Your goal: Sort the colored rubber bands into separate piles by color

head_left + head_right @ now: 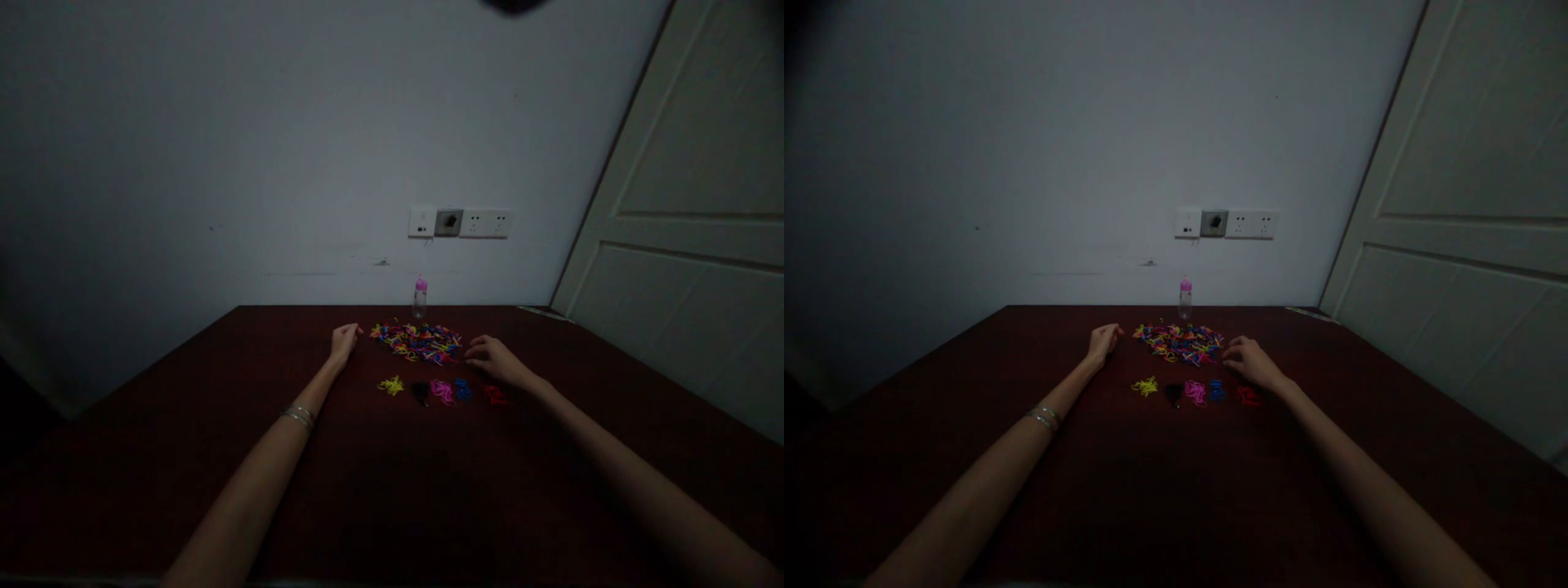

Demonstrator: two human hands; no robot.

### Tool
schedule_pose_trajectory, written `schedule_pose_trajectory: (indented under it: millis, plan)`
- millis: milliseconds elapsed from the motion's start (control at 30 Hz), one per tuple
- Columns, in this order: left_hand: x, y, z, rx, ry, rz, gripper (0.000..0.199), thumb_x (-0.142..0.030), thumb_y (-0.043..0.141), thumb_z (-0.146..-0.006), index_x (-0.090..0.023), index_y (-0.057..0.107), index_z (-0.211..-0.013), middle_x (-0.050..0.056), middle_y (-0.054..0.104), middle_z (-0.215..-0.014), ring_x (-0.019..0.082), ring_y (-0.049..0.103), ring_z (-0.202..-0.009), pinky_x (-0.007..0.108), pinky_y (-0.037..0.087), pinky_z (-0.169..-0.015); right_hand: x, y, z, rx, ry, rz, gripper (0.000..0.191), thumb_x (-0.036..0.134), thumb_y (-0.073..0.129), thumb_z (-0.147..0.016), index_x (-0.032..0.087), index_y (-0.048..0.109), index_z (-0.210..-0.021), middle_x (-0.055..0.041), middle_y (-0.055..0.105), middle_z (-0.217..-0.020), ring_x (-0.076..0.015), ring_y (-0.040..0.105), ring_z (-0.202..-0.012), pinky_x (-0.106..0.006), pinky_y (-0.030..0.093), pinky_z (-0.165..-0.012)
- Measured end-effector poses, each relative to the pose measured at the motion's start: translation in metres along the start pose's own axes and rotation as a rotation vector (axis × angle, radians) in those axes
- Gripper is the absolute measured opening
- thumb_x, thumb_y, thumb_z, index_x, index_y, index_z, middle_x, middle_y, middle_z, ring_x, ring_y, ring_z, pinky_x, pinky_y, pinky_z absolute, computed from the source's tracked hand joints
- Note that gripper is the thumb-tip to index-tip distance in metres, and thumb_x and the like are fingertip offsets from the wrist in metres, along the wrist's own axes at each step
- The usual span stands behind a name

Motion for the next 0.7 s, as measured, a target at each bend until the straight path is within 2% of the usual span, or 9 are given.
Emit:
schedule_pose_trajectory:
  millis: [200,367,700]
  plan:
    - [-0.001,0.001,0.002,0.008,-0.009,0.023,0.026,-0.038,0.047,-0.07,-0.014,0.053,-0.062,-0.008,0.027,-0.04,0.004,0.022,-0.034,0.019,0.015,-0.039,0.008,0.013,-0.01,0.023,0.042,0.018,0.02,0.036,0.059,-0.076,0.023,0.073,-0.083,-0.0083,0.061,-0.104,-0.0229,0.056,-0.098,-0.034,0.043,-0.088]
    - [-0.005,0.002,0.005,0.014,-0.002,0.009,0.026,-0.037,0.047,-0.07,-0.014,0.053,-0.061,-0.008,0.027,-0.04,0.004,0.022,-0.035,0.019,0.015,-0.039,0.011,0.019,-0.013,0.02,0.057,0.013,0.017,0.033,0.058,-0.077,0.022,0.071,-0.078,-0.0078,0.062,-0.101,-0.0207,0.058,-0.092,-0.032,0.044,-0.084]
    - [-0.003,0.001,0.004,0.012,0.011,-0.011,0.025,-0.036,0.047,-0.07,-0.014,0.054,-0.061,-0.008,0.027,-0.04,0.005,0.023,-0.035,0.02,0.015,-0.039,0.021,0.009,-0.002,-0.039,0.014,-0.075,0.017,0.028,0.055,-0.079,0.02,0.07,-0.077,-0.0084,0.058,-0.102,-0.0208,0.056,-0.094,-0.035,0.043,-0.086]
Point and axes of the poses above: each hand's wrist, its own z-axis away from the middle knuckle, its own y-axis out of the palm, x = y × z, the point moved 1 cm from there along -z, towards the middle knuckle
